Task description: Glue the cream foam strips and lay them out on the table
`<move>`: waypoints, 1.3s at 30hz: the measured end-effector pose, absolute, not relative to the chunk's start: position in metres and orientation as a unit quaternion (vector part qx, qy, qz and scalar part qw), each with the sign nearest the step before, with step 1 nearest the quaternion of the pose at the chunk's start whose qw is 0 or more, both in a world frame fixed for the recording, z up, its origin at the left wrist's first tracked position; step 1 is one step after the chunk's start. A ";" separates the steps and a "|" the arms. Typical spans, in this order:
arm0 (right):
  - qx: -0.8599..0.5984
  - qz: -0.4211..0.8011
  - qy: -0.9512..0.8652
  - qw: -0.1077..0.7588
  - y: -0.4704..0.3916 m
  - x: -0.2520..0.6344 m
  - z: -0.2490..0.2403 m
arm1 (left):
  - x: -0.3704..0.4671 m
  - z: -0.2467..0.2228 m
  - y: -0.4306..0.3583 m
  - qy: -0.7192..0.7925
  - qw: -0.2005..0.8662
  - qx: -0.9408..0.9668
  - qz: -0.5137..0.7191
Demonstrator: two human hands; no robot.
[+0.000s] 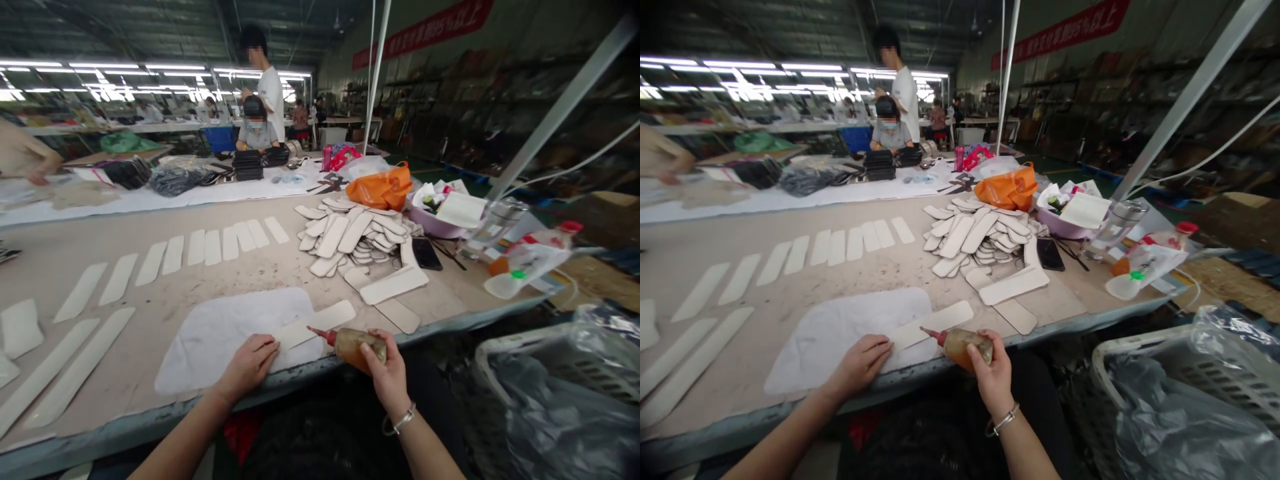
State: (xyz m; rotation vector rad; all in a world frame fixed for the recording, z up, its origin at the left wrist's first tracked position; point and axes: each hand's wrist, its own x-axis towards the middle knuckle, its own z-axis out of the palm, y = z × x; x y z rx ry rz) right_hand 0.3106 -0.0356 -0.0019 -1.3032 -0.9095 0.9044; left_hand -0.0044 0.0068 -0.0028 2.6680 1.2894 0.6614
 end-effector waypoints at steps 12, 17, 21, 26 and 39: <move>-0.528 0.246 -0.650 0.488 -0.019 0.252 0.001 | -0.001 -0.002 0.006 0.396 0.037 0.890 0.223; -0.523 0.249 -0.670 0.465 -0.016 0.243 -0.002 | -0.001 -0.002 0.006 0.399 0.032 0.891 0.216; -0.537 0.230 -0.668 0.460 -0.014 0.252 -0.002 | -0.002 -0.005 0.007 0.401 0.027 0.890 0.214; -0.589 0.159 -0.648 0.456 -0.011 0.283 0.000 | -0.002 -0.005 0.008 0.397 0.018 0.890 0.221; -0.693 0.002 -0.560 0.455 -0.005 0.342 -0.007 | -0.008 -0.018 0.009 0.393 0.008 0.894 0.215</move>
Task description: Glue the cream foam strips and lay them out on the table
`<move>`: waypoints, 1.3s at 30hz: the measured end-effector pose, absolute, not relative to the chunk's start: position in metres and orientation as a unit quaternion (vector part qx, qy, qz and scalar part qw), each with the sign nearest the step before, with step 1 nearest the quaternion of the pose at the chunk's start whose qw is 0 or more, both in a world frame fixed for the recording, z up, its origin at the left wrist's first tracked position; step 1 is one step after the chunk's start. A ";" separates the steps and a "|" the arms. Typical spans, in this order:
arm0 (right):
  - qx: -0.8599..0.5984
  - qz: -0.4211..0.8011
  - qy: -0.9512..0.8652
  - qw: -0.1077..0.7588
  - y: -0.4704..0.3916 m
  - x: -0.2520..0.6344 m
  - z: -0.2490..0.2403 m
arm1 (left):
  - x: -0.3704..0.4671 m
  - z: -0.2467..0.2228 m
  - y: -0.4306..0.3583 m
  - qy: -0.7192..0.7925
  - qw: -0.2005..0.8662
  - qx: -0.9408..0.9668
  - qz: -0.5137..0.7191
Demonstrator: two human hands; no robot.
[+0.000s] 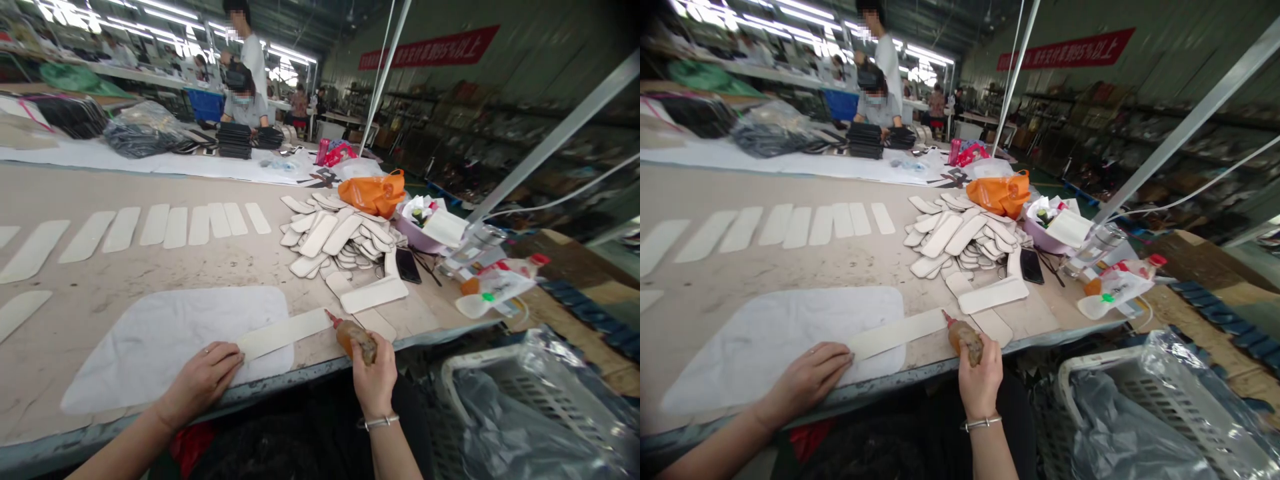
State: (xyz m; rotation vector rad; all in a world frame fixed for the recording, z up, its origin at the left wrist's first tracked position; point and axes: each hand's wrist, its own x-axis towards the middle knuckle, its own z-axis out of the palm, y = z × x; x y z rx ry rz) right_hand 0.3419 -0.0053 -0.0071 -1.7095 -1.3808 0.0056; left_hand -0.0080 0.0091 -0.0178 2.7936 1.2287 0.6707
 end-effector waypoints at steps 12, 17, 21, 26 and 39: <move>-0.533 0.247 -0.650 0.482 -0.020 0.269 0.002 | -0.001 -0.005 0.006 0.409 0.047 0.886 0.215; -0.531 0.263 -0.658 0.464 -0.020 0.261 0.000 | 0.003 0.001 0.007 0.398 0.052 0.889 0.220; -0.525 0.268 -0.667 0.456 -0.023 0.263 0.002 | 0.003 0.000 0.007 0.396 0.038 0.889 0.225; -0.528 0.256 -0.672 0.452 -0.030 0.273 0.006 | 0.002 -0.003 0.007 0.398 0.045 0.889 0.221; -0.686 0.036 -0.565 0.457 -0.019 0.351 -0.005 | -0.001 -0.010 0.013 0.391 0.047 0.885 0.249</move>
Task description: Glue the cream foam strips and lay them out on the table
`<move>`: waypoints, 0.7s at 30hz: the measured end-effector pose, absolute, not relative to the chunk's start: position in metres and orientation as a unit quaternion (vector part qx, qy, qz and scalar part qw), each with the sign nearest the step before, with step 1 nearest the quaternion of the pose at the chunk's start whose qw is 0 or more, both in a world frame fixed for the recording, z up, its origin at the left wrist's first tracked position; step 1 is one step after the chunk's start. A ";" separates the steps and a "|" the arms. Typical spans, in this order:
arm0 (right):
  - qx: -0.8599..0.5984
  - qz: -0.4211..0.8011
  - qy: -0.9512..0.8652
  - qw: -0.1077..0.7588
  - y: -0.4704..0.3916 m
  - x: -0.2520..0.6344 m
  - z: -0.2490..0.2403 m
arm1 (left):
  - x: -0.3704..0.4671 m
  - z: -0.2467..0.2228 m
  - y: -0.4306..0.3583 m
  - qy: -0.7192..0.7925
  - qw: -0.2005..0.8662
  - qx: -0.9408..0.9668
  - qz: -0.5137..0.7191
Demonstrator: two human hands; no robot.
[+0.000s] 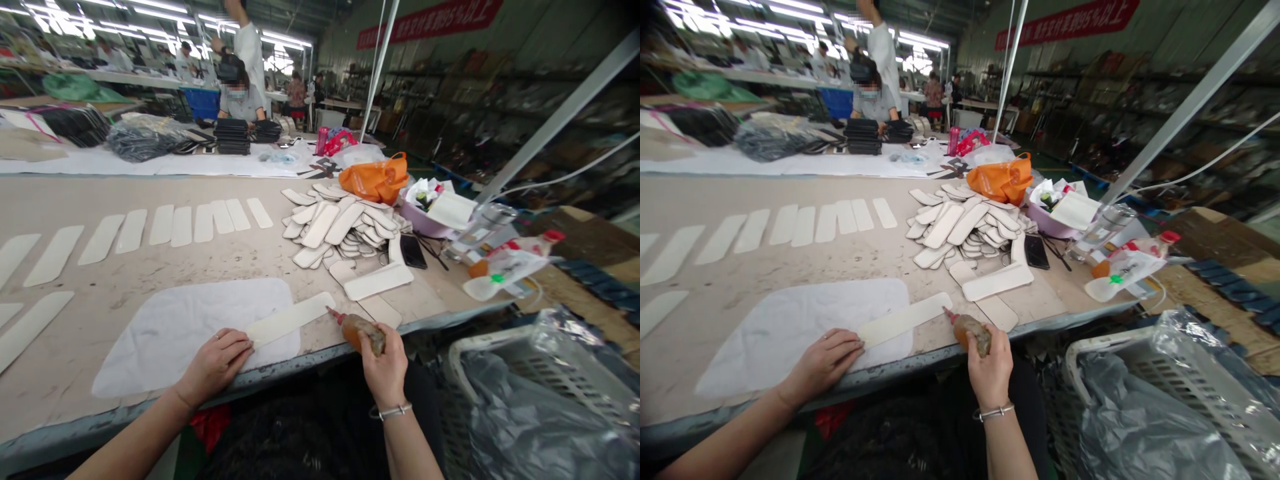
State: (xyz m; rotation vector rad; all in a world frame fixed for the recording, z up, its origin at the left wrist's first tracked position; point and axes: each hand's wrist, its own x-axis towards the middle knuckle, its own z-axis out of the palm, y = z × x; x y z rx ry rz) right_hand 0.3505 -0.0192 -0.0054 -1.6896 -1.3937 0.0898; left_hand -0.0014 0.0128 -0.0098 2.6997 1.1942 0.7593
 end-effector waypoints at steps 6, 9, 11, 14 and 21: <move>-0.627 0.112 -0.588 0.498 -0.020 0.323 -0.001 | 0.000 -0.009 0.015 0.396 0.035 0.883 0.249; -0.581 0.180 -0.626 0.488 -0.023 0.298 0.002 | 0.001 -0.010 0.015 0.396 0.030 0.884 0.245; -0.561 0.208 -0.647 0.473 -0.024 0.288 0.002 | 0.002 -0.010 0.014 0.398 0.036 0.884 0.242; -0.572 0.193 -0.653 0.457 -0.021 0.292 0.001 | 0.005 -0.007 0.013 0.406 0.039 0.882 0.235; -0.683 0.046 -0.567 0.457 -0.016 0.341 -0.003 | 0.006 -0.004 0.014 0.408 0.028 0.881 0.238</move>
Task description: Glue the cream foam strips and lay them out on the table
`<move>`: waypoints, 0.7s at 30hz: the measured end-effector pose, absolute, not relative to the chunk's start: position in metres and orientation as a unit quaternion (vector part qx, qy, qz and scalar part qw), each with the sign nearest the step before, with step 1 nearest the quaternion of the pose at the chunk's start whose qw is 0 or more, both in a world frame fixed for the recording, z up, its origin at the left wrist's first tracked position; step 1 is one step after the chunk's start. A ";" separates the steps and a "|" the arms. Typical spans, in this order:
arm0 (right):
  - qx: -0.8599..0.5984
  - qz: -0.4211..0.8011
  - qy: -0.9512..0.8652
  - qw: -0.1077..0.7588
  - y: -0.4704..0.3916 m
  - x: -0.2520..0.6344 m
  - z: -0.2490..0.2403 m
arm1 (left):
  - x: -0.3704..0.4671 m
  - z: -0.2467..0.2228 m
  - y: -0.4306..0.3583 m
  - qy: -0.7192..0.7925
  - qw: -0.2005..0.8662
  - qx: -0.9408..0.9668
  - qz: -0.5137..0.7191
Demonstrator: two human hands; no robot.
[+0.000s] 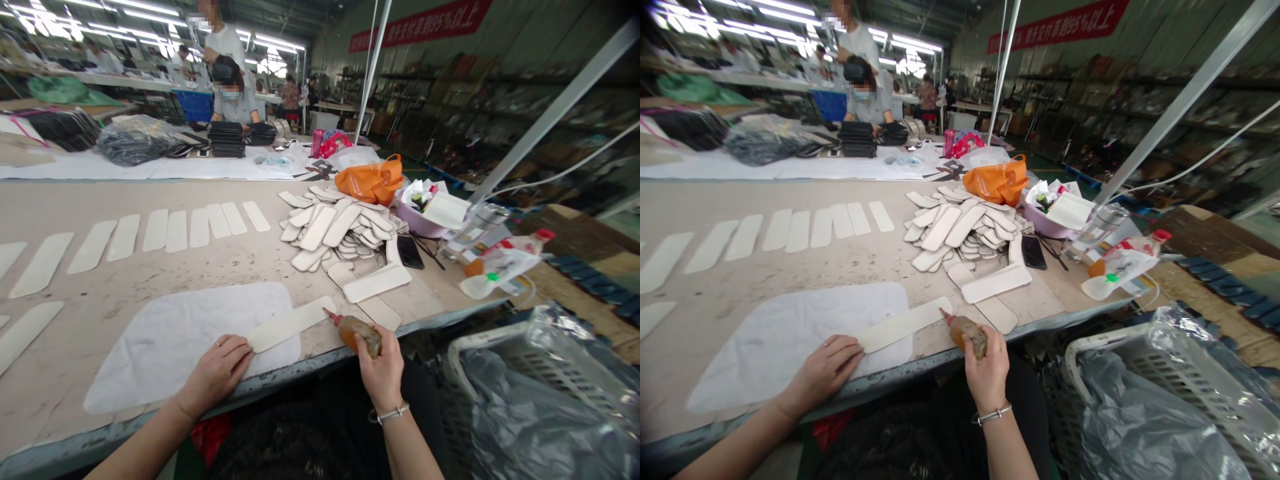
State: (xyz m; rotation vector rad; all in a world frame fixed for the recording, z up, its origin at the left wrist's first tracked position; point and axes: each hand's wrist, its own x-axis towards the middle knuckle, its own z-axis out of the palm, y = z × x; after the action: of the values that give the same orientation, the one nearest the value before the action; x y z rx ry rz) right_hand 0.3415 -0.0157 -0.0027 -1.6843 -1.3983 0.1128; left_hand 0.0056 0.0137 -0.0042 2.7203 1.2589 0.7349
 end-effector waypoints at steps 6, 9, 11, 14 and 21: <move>-0.702 0.030 -0.520 0.487 -0.006 0.347 -0.006 | 0.004 -0.010 0.016 0.394 0.020 0.887 0.241; -0.704 0.034 -0.525 0.477 -0.001 0.345 -0.009 | 0.004 -0.011 0.016 0.396 0.019 0.886 0.239; -0.705 0.038 -0.533 0.467 0.000 0.346 -0.010 | 0.004 -0.011 0.016 0.395 0.020 0.887 0.237; -0.708 0.035 -0.531 0.463 -0.004 0.351 -0.010 | 0.005 -0.010 0.016 0.396 0.024 0.888 0.233; -0.692 0.073 -0.518 0.497 -0.026 0.358 -0.015 | 0.011 0.001 0.010 0.418 0.039 0.873 0.248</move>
State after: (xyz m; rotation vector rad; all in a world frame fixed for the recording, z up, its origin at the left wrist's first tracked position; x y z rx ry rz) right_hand 0.3576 -0.0260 -0.0150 -1.6758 -1.2552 0.1768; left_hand 0.0110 0.0095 0.0008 2.6765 1.2798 0.7607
